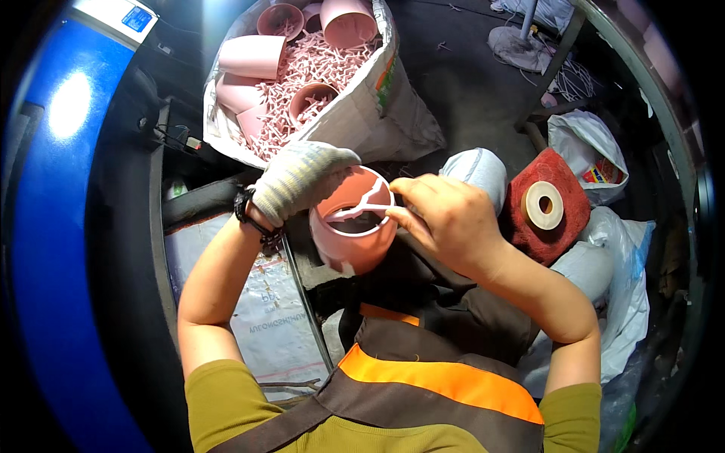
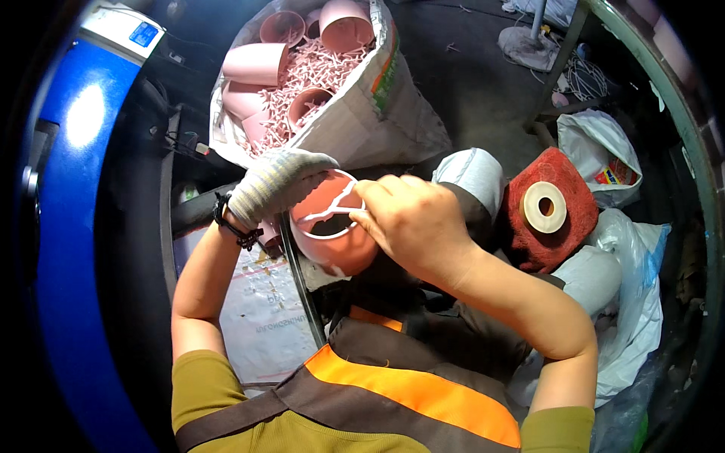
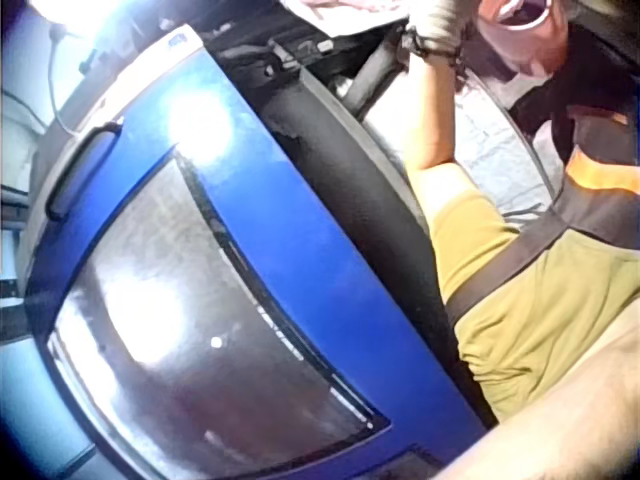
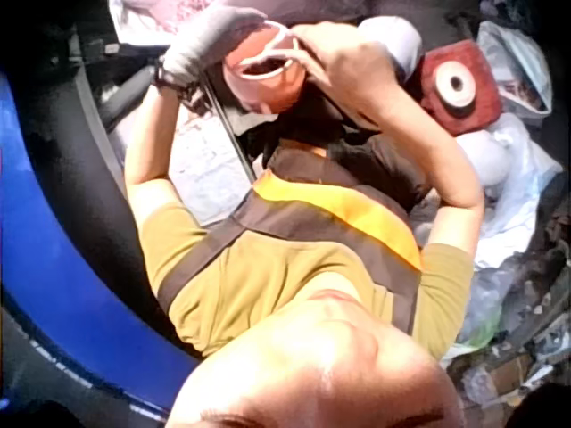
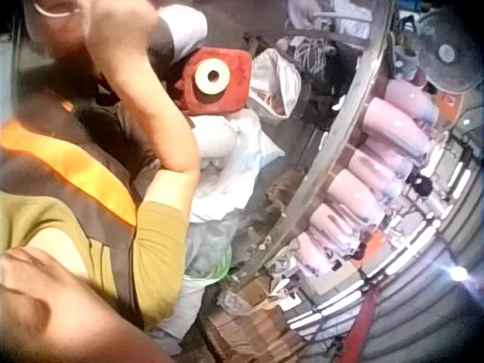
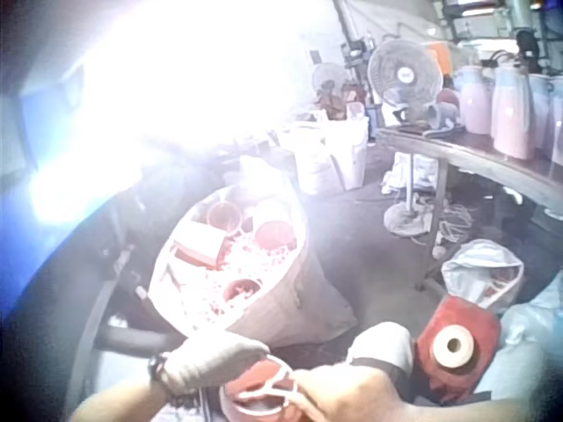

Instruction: The person assembles pink kettles by hand, attaching grey lids and bases to the main bodies.

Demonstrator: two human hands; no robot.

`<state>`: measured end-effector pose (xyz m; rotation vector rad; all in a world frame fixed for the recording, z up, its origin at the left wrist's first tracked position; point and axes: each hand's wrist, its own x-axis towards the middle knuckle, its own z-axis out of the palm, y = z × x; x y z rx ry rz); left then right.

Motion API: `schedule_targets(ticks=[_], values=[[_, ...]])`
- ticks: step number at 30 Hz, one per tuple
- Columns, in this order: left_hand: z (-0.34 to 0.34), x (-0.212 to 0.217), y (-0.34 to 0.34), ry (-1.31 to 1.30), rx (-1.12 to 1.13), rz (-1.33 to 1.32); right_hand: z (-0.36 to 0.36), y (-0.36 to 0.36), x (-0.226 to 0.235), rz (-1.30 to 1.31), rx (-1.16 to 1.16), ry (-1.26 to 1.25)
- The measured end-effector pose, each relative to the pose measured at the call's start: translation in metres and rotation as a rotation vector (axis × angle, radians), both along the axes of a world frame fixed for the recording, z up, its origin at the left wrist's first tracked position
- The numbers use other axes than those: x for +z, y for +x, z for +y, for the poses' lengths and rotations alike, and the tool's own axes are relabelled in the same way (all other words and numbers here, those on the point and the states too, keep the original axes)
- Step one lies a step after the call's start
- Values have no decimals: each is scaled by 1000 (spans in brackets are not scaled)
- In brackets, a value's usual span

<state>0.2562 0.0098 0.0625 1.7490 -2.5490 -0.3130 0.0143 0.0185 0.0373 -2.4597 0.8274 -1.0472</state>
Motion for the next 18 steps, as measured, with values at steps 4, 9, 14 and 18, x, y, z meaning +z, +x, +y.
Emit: schedule_targets(ticks=[4,9,14,18], values=[[-16,9,-39,104,-158,-163,-12,-8,6,184,111,-259],[-24,0,-65,20,-263,-241,-19,-29,16,321,188,-363],[-26,11,-101,238,-297,-338,-25,-25,7,485,543,533],[-36,-11,-27,-42,-469,117,17,-33,12,80,218,-207]])
